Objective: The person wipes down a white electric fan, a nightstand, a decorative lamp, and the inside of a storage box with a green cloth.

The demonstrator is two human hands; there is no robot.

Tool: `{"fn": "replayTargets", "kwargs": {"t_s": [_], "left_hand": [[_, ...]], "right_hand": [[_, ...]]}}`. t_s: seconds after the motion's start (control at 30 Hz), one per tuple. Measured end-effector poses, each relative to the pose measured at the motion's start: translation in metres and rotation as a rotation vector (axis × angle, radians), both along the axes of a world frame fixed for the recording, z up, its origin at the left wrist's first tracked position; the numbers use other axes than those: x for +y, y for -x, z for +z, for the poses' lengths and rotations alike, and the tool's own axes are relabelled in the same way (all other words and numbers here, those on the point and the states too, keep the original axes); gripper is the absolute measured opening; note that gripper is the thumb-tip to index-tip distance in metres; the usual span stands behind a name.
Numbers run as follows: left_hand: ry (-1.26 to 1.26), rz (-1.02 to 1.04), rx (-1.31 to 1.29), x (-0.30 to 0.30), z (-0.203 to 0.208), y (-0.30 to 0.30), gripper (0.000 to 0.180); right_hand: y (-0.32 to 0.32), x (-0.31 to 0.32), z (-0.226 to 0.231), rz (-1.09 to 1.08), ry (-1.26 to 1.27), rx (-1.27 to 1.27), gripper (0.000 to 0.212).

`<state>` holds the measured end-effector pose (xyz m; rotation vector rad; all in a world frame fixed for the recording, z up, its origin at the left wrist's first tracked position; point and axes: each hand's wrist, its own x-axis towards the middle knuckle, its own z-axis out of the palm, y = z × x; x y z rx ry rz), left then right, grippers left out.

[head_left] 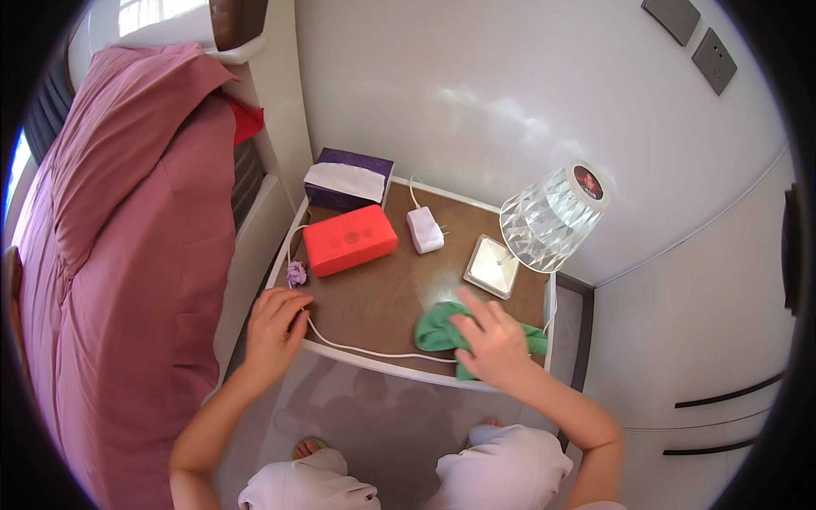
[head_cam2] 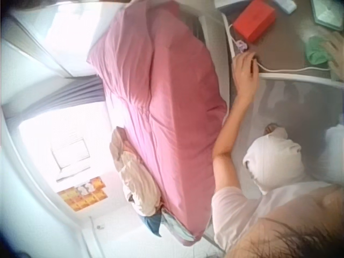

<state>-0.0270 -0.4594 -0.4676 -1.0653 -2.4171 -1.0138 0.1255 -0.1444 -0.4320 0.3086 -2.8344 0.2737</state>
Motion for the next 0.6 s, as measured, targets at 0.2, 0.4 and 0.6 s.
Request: {"fn": "replayTargets", "kwargs": {"t_s": [0.2,0.4,0.6], "left_hand": [[-0.052,0.046,-0.022,-0.005,0.0,0.022,0.021],[-0.078,0.147,-0.1,-0.017,-0.003,0.03,0.024],[-0.026,0.156,-0.118,-0.014,0.004,0.038,0.048]], "right_hand": [[-0.005,0.022,-0.006,-0.185,-0.147,-0.053,0.041],[-0.006,0.015,0.005,-0.223,-0.098,-0.105,0.038],[-0.001,0.019,0.002,-0.277,-0.141,-0.224,0.042]]}}
